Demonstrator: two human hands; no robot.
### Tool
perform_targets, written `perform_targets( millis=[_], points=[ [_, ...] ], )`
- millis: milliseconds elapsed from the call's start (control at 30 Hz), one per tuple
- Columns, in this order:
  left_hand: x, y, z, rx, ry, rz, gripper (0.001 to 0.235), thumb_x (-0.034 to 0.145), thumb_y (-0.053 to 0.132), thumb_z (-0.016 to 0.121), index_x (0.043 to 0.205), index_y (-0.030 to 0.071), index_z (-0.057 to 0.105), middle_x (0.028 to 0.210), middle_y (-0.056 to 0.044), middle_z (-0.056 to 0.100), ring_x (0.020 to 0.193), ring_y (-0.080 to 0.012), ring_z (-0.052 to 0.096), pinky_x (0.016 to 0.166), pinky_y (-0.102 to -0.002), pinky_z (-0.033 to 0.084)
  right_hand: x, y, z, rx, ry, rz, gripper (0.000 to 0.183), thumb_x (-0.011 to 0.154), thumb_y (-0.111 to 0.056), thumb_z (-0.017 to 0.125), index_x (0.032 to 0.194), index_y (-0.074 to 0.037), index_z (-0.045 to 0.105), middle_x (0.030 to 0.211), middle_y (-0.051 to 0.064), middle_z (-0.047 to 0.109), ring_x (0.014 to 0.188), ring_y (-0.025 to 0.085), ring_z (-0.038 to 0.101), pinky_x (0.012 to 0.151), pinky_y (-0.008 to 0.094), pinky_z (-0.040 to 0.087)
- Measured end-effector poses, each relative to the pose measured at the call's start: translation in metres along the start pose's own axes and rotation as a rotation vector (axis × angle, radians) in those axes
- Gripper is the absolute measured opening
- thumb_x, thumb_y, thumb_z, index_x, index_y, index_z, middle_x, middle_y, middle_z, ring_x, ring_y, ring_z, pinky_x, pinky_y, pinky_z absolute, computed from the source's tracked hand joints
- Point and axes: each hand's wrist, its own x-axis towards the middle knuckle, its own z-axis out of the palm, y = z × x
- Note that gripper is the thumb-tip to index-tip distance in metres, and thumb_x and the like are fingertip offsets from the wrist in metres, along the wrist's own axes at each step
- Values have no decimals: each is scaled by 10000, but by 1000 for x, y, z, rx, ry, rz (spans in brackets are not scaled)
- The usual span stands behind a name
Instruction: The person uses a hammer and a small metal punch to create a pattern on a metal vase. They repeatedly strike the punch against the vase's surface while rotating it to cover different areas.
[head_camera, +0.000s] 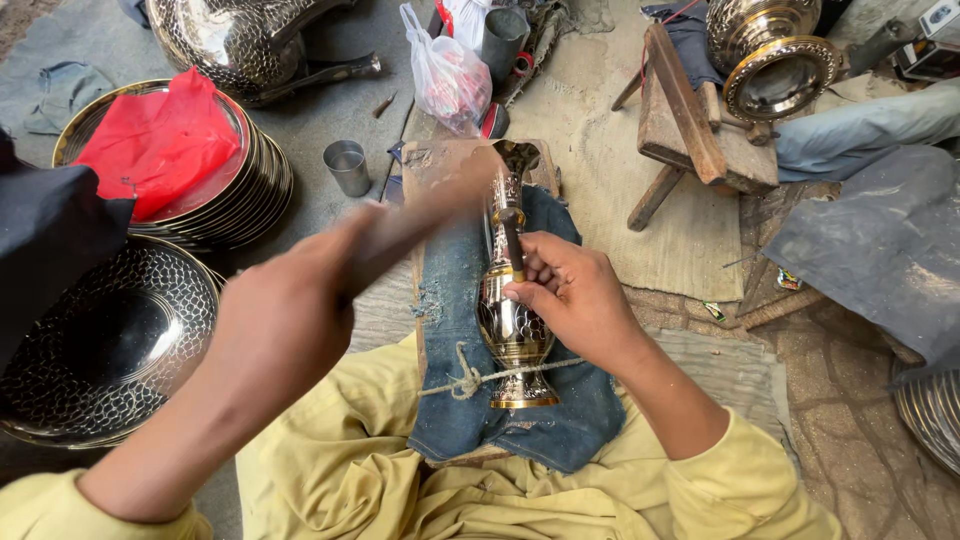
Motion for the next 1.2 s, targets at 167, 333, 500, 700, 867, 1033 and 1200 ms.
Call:
perform_targets(
  millis=[167,333,500,700,867,1033,1200],
  points=[
    [36,29,-37,32,-159,62,542,860,75,578,1391,152,507,892,-166,692,758,-377,695,638,-493,532,-12,11,14,120,187,37,288,895,27,744,1157,-25,638,834,-10,648,720,20,600,625,194,519],
    [59,53,-54,161,-140,214,512,861,84,601,1358,198,561,927,-127,724,792,-369,713,612,-507,532,-22,22,29,304,360,-21,307,909,46,748,1159,4,574,920,3,620,804,33,582,707,189,521],
    [71,67,-55,246,-131,394,183,912,110,587,1089,139,624,788,-128,715,699,-376,712,554,-513,518,-29,22,36,361,457,35,292,905,40,761,1111,-4,559,907,12,610,778,41,596,688,205,551],
    [69,94,-64,224,-53,541,203,860,153,643,1058,110,629,763,-115,707,666,-364,713,524,-495,524,-35,20,45,342,569,-22,306,920,38,753,1060,-26,489,900,41,625,753,68,624,688,211,562],
    [64,106,-61,405,-87,567,244,851,197,652,1072,102,611,797,-83,710,668,-296,733,517,-419,533,-39,23,47,300,612,10,315,913,29,762,1030,-42,479,871,42,636,740,75,638,666,221,561],
    [59,104,-55,669,-30,580,400,813,285,658,1160,101,581,811,-45,678,702,-228,723,512,-340,516,-41,25,46,323,617,39,314,898,24,762,1017,-46,479,846,43,646,714,84,656,656,231,568],
    [59,103,-53,724,296,693,571,848,337,663,1367,149,519,809,-42,603,732,-211,660,690,-351,549,-42,32,55,361,704,-44,313,924,37,770,1058,-29,496,930,73,645,819,99,660,766,249,576]
  ],
)
